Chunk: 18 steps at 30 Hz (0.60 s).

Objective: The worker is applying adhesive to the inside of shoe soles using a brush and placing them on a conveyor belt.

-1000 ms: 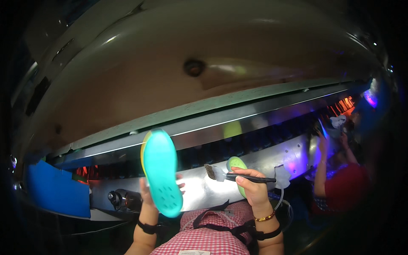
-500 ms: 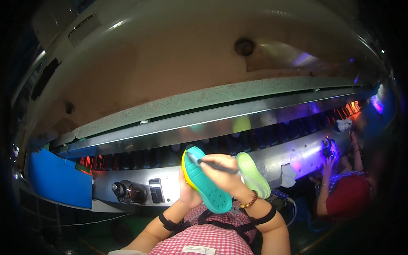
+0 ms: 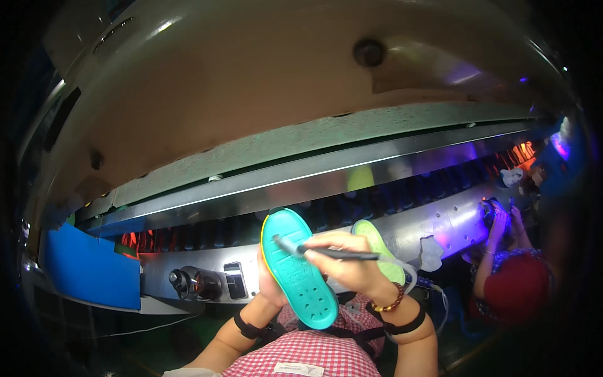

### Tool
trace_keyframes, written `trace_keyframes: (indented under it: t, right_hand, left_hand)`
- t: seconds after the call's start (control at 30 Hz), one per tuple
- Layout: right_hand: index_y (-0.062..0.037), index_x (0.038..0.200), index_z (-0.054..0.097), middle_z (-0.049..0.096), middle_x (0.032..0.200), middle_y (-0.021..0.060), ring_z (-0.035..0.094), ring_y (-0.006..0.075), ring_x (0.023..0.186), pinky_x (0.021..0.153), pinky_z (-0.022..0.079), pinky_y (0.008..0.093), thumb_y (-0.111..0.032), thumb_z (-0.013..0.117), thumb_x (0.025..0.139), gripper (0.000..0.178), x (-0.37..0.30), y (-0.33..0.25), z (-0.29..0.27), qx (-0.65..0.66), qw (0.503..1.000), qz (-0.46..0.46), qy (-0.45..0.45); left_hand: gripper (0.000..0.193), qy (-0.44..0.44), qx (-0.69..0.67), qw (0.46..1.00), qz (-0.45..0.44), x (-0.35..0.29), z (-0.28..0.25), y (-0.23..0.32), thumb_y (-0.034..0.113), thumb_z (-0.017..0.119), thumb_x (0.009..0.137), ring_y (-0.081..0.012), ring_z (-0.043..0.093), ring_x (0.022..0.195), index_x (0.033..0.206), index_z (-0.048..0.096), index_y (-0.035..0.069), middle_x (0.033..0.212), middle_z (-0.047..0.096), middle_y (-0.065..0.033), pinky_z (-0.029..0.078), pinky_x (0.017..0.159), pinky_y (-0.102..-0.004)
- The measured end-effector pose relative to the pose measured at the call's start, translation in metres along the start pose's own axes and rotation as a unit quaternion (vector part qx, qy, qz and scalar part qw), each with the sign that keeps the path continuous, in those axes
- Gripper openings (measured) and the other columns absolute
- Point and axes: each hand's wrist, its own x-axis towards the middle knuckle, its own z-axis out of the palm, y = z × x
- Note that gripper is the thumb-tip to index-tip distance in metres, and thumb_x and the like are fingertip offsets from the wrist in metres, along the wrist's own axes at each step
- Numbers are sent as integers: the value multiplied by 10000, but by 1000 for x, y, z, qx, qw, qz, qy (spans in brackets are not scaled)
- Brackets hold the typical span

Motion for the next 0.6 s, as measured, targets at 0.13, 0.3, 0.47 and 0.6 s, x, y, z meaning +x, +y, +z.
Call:
trace_keyframes:
  t: [0.13, 0.3, 0.47, 0.6]
  right_hand:
    - [-14, 898, 643, 651, 877, 113, 634, 195, 821, 741, 489, 275, -46, 666, 724, 179, -12, -7, 8, -42, 970, -133, -197]
    - [-10, 918, 636, 649, 909, 118, 631, 215, 857, 759, 499, 296, -21, 676, 714, 209, -9, 4, -3, -23, 986, -81, -144]
    - [-17, 903, 637, 646, 911, 127, 614, 242, 910, 826, 477, 332, -11, 682, 707, 202, -17, -8, -6, 68, 950, -113, -283]
    - [-14, 898, 639, 647, 901, 130, 615, 235, 904, 814, 481, 329, -8, 684, 708, 195, -13, -7, -13, -42, 988, -78, -128]
  left_hand:
    - [809, -64, 55, 996, -3, 5, 5, 11, 694, 138, 812, -314, 535, 1015, 1268, 391, 75, 1159, 517, -168, 436, 878, -445]
    - [849, 5, 85, 994, 62, 8, 17, 16, 718, 158, 786, -332, 557, 931, 1223, 423, 40, 1058, 551, -203, 462, 812, -436]
    - [949, -8, 146, 983, 112, 9, 25, 31, 800, 130, 704, -335, 557, 841, 1192, 440, 47, 998, 546, -213, 461, 747, -444]
    - [974, -26, 159, 969, 189, 11, 37, 37, 822, 134, 684, -335, 551, 839, 1199, 436, 52, 964, 538, -218, 458, 754, -448]
